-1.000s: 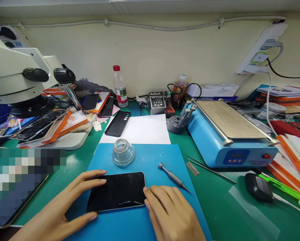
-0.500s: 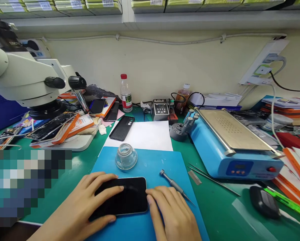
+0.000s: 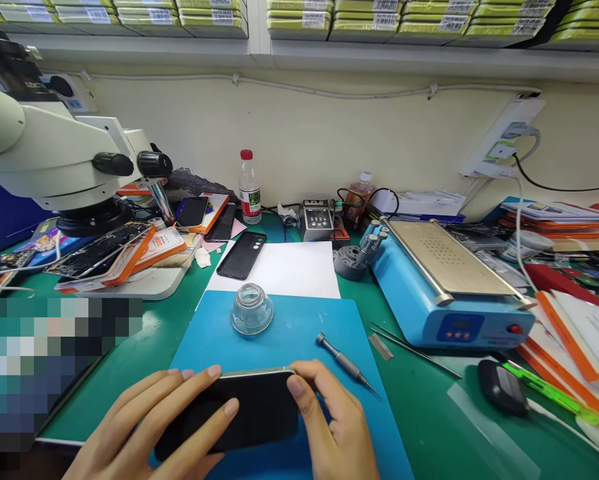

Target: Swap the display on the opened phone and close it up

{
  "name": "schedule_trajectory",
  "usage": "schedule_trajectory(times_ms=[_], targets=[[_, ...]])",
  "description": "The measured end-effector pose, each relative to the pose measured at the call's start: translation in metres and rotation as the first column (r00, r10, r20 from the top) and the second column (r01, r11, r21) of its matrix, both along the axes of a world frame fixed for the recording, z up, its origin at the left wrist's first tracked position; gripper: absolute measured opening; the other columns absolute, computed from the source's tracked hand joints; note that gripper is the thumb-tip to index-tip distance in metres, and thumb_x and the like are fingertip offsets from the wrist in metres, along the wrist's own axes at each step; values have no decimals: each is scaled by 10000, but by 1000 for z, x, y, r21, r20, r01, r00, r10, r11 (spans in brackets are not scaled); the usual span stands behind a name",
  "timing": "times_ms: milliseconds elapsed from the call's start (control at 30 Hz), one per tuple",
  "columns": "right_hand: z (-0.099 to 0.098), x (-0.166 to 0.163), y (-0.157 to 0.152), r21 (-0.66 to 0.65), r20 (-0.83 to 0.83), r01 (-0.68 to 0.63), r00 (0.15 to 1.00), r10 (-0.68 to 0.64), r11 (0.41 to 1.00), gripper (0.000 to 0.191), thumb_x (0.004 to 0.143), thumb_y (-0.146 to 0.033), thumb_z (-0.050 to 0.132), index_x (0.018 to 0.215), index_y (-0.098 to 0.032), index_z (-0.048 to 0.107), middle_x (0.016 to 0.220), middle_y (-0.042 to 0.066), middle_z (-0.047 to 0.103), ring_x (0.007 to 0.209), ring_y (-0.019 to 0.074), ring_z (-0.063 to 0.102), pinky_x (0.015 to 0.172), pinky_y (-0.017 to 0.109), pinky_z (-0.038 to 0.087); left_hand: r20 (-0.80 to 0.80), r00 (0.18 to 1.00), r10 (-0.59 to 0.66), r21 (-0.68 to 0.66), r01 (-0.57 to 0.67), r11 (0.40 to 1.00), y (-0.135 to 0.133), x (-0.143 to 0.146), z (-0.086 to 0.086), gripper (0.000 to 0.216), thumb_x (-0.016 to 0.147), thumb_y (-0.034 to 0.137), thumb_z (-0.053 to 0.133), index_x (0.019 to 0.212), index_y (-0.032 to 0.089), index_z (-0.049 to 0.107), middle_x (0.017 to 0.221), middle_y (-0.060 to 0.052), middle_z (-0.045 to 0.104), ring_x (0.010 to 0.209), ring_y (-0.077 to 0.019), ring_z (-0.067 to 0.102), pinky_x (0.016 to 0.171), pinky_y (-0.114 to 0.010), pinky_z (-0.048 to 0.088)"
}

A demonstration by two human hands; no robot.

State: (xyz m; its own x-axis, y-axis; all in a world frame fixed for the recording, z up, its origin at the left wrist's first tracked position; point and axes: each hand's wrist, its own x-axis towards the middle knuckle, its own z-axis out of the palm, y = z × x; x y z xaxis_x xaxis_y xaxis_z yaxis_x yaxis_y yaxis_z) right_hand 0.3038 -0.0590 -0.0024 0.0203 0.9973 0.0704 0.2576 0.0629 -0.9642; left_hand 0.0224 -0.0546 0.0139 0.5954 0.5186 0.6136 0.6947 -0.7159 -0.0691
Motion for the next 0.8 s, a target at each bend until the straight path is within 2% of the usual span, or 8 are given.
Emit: schedule_trajectory(times_ms=[133, 267, 333, 433, 467, 633, 800], targets=[[-4, -7, -1, 37, -53, 30, 998, -28, 999, 446, 1158, -673, 645, 1181, -261, 814, 1010, 56, 724, 855, 239, 732, 657, 179, 633, 25, 999, 19, -46, -18, 999, -1, 3, 0, 455, 1075, 149, 658, 1495, 324, 653, 1604, -89, 498, 1443, -233, 478, 1357, -407, 246], [0, -17, -2, -30, -165, 58, 984, -62, 998, 492, 1139, -716, 661, 1255, -261, 809, 1075, 75, 738, 864, 243, 735, 717, 207, 656, 43, 999, 19, -114, -14, 993, 0, 0, -6, 463, 1093, 207, 647, 1545, 306, 631, 1605, -88, 486, 1399, -276, 502, 1246, -402, 361], [1, -21, -4, -91, -246, -18, 969, -5, 996, 544, 1133, -729, 666, 1403, -268, 769, 1062, 85, 737, 832, 255, 739, 722, 260, 677, 85, 995, 49, -150, -36, 988, 0, -1, -10, 492, 1089, 232, 666, 1571, 314, 612, 1612, -73, 490, 1402, -283, 495, 1214, -382, 395], [2, -27, -6, -151, -354, -177, 928, 114, 973, 651, 1140, -718, 663, 1593, -250, 655, 862, 71, 711, 723, 277, 738, 687, 340, 692, 175, 977, 121, -185, -88, 979, -1, 3, -15, 504, 1073, 237, 674, 1559, 348, 602, 1608, -40, 511, 1410, -269, 490, 1236, -365, 382], [2, -28, -7, -158, -374, -175, 921, 105, 972, 664, 1137, -714, 672, 1598, -237, 653, 819, 67, 701, 719, 287, 743, 694, 357, 695, 192, 973, 125, -181, -90, 979, -1, 4, -16, 503, 1068, 238, 674, 1552, 352, 602, 1602, -37, 516, 1404, -264, 495, 1243, -359, 375], [10, -36, -9, -187, -384, 27, 918, -99, 982, 655, 1064, -722, 776, 1431, -178, 781, 812, 84, 703, 696, 288, 733, 640, 351, 668, 204, 969, 137, -191, -98, 977, -3, 7, -20, 513, 1064, 268, 706, 1560, 357, 608, 1603, -46, 530, 1405, -265, 513, 1231, -356, 426], [13, -39, -6, -244, -444, 49, 882, -156, 969, 661, 986, -716, 869, 1343, -162, 815, 832, 95, 698, 767, 279, 727, 566, 260, 587, 99, 991, 92, -165, -75, 983, 3, 1, -30, 656, 1003, 390, 813, 1617, 347, 587, 1585, -90, 586, 1385, -305, 588, 1121, -399, 605]])
